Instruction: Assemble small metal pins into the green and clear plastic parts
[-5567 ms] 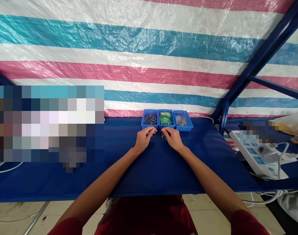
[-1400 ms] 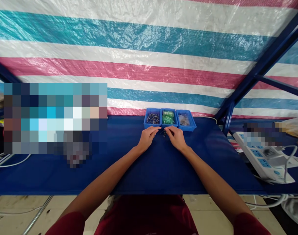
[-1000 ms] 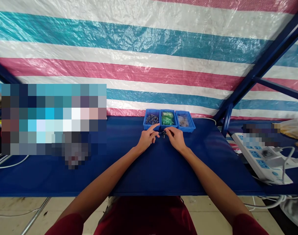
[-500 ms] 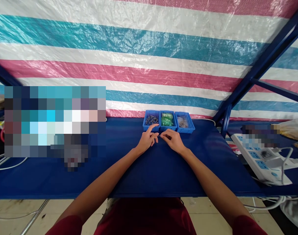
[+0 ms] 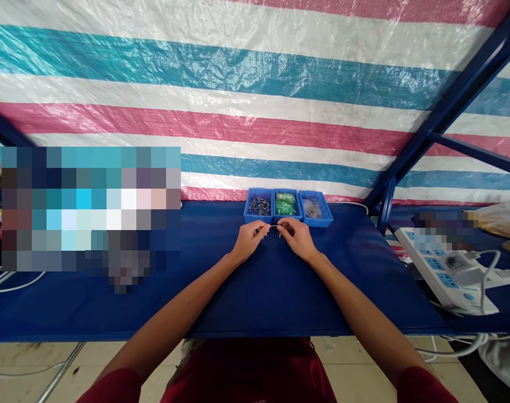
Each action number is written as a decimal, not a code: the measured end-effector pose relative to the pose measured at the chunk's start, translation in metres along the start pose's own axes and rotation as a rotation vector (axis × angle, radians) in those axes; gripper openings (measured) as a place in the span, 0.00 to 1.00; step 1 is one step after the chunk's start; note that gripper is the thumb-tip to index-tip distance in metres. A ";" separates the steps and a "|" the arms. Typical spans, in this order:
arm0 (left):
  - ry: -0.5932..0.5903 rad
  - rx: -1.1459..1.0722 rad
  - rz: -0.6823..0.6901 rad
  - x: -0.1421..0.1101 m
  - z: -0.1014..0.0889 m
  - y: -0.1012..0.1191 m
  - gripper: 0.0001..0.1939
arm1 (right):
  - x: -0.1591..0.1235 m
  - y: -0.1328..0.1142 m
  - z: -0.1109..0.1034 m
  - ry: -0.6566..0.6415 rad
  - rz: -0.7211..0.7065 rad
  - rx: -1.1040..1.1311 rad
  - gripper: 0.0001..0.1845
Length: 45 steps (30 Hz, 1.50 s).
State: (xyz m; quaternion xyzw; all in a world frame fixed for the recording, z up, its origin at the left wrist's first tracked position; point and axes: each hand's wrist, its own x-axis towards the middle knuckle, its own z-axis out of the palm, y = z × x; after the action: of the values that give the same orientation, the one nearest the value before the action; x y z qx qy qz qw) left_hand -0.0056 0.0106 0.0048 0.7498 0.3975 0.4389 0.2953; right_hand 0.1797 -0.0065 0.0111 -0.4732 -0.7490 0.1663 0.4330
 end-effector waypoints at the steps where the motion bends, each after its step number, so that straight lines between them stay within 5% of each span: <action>1: -0.001 0.006 -0.001 0.000 0.000 0.000 0.20 | 0.000 0.000 0.000 -0.007 -0.007 0.000 0.14; 11: 0.106 -0.039 -0.003 -0.003 0.004 0.001 0.18 | -0.001 -0.002 0.001 -0.065 -0.059 -0.036 0.18; 20: 0.285 0.340 0.318 0.028 -0.013 0.001 0.15 | 0.001 0.007 -0.001 -0.007 -0.004 -0.090 0.13; 24: 0.265 0.543 0.223 0.048 -0.014 -0.006 0.16 | 0.002 0.012 0.001 -0.071 0.082 -0.177 0.07; 28: 0.264 0.638 0.229 0.036 -0.011 -0.003 0.12 | 0.002 0.015 0.003 -0.141 0.141 -0.270 0.07; 31: 0.229 0.598 0.323 0.018 -0.012 0.001 0.12 | 0.001 0.015 0.004 -0.167 0.177 -0.327 0.10; 34: 0.072 0.501 0.369 0.006 -0.013 -0.002 0.13 | 0.000 0.014 0.004 -0.197 0.183 -0.374 0.10; 45: -0.080 0.483 0.256 0.000 -0.001 -0.013 0.12 | 0.000 0.015 0.005 -0.236 0.164 -0.411 0.10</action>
State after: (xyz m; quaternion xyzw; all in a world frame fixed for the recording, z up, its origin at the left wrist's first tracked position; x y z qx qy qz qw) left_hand -0.0111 0.0170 -0.0049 0.8592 0.3808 0.3353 0.0656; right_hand 0.1836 0.0014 -0.0017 -0.5877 -0.7716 0.0992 0.2223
